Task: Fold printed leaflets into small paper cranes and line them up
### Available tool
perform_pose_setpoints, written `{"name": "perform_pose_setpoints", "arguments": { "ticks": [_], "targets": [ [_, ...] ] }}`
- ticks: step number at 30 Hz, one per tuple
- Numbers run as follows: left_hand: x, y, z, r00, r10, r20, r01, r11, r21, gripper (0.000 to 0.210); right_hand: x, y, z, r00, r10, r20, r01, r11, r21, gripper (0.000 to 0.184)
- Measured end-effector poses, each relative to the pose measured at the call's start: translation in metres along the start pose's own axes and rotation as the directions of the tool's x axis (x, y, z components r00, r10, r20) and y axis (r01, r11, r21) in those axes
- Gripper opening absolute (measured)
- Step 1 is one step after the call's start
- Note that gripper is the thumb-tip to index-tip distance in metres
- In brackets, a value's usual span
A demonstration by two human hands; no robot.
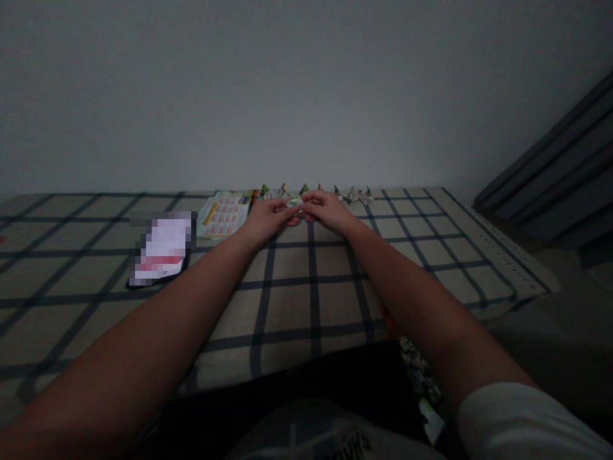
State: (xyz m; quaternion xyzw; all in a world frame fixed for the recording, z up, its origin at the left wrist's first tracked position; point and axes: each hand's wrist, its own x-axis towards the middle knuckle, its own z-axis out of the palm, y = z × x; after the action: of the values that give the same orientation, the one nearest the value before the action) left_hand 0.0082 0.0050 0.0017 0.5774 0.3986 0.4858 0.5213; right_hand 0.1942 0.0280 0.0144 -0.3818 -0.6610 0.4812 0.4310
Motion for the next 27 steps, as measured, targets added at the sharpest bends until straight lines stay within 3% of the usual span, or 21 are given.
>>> {"name": "perform_pose_setpoints", "arguments": {
  "ticks": [8, 18, 27],
  "targets": [
    [-0.001, 0.007, 0.001, 0.998, -0.060, -0.012, 0.060, 0.997, 0.047, 0.022, 0.002, 0.003, -0.001, 0.999, -0.039, 0.026, 0.040, 0.999, -0.032, 0.007],
    [-0.002, 0.011, 0.000, 0.999, -0.027, 0.038, 0.025, 0.999, 0.044, 0.022, 0.003, 0.004, -0.001, 0.993, -0.105, 0.056, 0.106, 0.994, -0.009, 0.013],
    [0.001, 0.001, 0.000, 0.999, 0.045, -0.030, -0.043, 0.998, 0.042, 0.029, 0.005, 0.007, -0.006, 0.995, -0.101, 0.019, 0.101, 0.994, -0.039, 0.008]
  ]
}}
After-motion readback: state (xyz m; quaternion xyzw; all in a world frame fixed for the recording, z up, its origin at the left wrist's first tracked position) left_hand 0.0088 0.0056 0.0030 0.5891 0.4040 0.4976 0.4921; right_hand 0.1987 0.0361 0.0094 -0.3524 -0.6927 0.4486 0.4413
